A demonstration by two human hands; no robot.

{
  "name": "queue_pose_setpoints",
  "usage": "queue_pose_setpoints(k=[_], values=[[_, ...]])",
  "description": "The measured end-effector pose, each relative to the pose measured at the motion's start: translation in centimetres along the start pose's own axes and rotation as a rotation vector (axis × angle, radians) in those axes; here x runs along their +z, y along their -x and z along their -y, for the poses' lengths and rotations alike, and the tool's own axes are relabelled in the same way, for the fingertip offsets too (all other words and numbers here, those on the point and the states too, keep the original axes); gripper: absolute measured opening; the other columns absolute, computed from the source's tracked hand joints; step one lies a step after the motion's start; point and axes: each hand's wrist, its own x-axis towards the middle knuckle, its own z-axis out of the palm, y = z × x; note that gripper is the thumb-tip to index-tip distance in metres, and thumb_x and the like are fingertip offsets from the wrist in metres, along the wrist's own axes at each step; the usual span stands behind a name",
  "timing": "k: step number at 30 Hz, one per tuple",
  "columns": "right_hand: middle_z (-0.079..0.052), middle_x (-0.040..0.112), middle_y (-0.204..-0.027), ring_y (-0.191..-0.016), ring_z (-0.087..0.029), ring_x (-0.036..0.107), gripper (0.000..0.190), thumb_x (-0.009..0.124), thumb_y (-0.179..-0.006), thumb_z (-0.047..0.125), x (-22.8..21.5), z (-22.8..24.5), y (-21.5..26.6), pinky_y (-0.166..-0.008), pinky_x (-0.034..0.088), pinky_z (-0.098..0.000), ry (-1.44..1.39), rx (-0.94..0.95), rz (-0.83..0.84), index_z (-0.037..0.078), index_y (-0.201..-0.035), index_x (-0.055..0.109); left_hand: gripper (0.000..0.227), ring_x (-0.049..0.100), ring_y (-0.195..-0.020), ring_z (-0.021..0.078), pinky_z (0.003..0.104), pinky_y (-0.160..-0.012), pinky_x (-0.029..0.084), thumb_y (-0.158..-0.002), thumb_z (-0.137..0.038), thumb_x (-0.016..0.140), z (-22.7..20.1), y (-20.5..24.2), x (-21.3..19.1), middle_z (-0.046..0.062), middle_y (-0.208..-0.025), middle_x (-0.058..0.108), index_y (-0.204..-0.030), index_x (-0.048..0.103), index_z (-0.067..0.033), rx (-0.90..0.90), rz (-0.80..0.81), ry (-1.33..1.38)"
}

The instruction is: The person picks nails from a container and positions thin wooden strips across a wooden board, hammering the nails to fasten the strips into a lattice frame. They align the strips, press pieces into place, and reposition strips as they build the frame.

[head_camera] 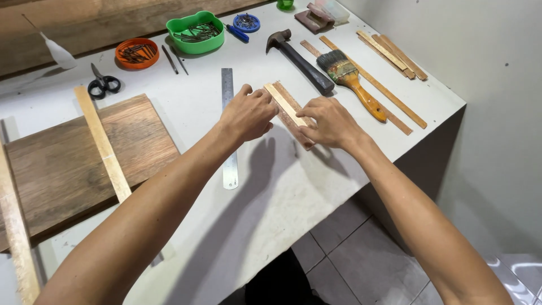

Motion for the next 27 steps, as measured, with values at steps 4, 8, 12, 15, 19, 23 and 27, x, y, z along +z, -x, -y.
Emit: queue_pose_setpoints(k=[4, 8, 12, 15, 19, 23, 27], values=[[-0.013, 0.075, -0.102, -0.100, -0.027, 0.068, 0.030, 0.079, -0.078, 0.022, 1.6, -1.9, -2.1, -0.093, 0.054, -0.0419, -0.020, -0.033, -0.025, 0.006, -0.104, 0.078, 0.014, 0.066, -0.107, 0.0179, 0.039, -0.099, 0.045, -0.091, -0.027, 0.072, 1.2, -3.1, 1.6, 0.005, -0.107, 0.073, -0.096, 0.077, -0.0156, -0.014, 0.090, -0.001], [-0.013, 0.074, -0.098, -0.096, -0.027, 0.068, 0.028, 0.078, -0.082, 0.022, 3.0, -3.4, -4.3, -0.091, 0.055, -0.0414, -0.049, -0.071, 0.014, 0.004, -0.103, 0.078, 0.010, 0.065, -0.106, 0.0190, 0.041, -0.100, 0.044, -0.089, -0.026, 0.072, 2.0, -5.4, 3.6, 0.007, -0.110, 0.071, -0.090, 0.078, -0.0183, 0.004, 0.067, -0.026], [-0.011, 0.074, -0.092, -0.089, -0.025, 0.069, 0.019, 0.075, -0.083, 0.018, 3.9, -3.7, -5.5, -0.084, 0.057, -0.0395, -0.076, -0.085, 0.025, 0.005, -0.097, 0.080, 0.011, 0.066, -0.102, 0.0190, 0.040, -0.096, 0.046, -0.084, -0.029, 0.075, 2.7, -6.8, 5.2, 0.005, -0.105, 0.072, -0.088, 0.077, -0.0192, 0.023, 0.065, -0.007], [-0.008, 0.074, -0.088, -0.083, -0.021, 0.069, 0.015, 0.072, -0.086, 0.017, 5.0, -4.4, -6.0, -0.079, 0.058, -0.0369, -0.105, -0.055, 0.045, 0.008, -0.094, 0.081, 0.019, 0.066, -0.101, 0.0169, 0.037, -0.099, 0.046, -0.084, -0.037, 0.076, 2.8, -7.2, 4.6, 0.001, -0.100, 0.073, -0.084, 0.077, -0.0175, 0.022, 0.216, 0.002], [-0.007, 0.073, -0.087, -0.081, -0.021, 0.069, 0.014, 0.071, -0.084, 0.014, 5.1, -4.5, -5.8, -0.079, 0.059, -0.0364, -0.048, -0.141, -0.027, 0.007, -0.092, 0.081, 0.012, 0.070, -0.092, 0.0166, 0.037, -0.101, 0.046, -0.092, -0.030, 0.072, 3.4, -7.3, 4.7, 0.000, -0.093, 0.075, -0.088, 0.076, -0.0202, -0.023, 0.306, 0.120], [-0.006, 0.072, -0.081, -0.075, -0.018, 0.069, 0.017, 0.069, -0.086, 0.013, 4.7, -4.1, -5.7, -0.072, 0.059, -0.0336, -0.087, -0.040, 0.033, 0.010, -0.097, 0.081, 0.014, 0.068, -0.093, 0.0156, 0.037, -0.103, 0.045, -0.092, -0.029, 0.070, 3.7, -7.0, 5.3, -0.001, -0.091, 0.074, -0.084, 0.078, -0.0220, -0.041, 0.281, 0.242], [-0.005, 0.072, -0.081, -0.073, -0.017, 0.068, 0.015, 0.068, -0.087, 0.014, 4.6, -3.9, -5.8, -0.070, 0.059, -0.0326, -0.098, -0.009, 0.051, 0.010, -0.095, 0.081, 0.012, 0.064, -0.103, 0.0159, 0.039, -0.094, 0.047, -0.083, -0.026, 0.073, 4.1, -6.6, 6.4, 0.000, -0.099, 0.071, -0.077, 0.079, -0.0173, 0.034, 0.114, 0.324]])
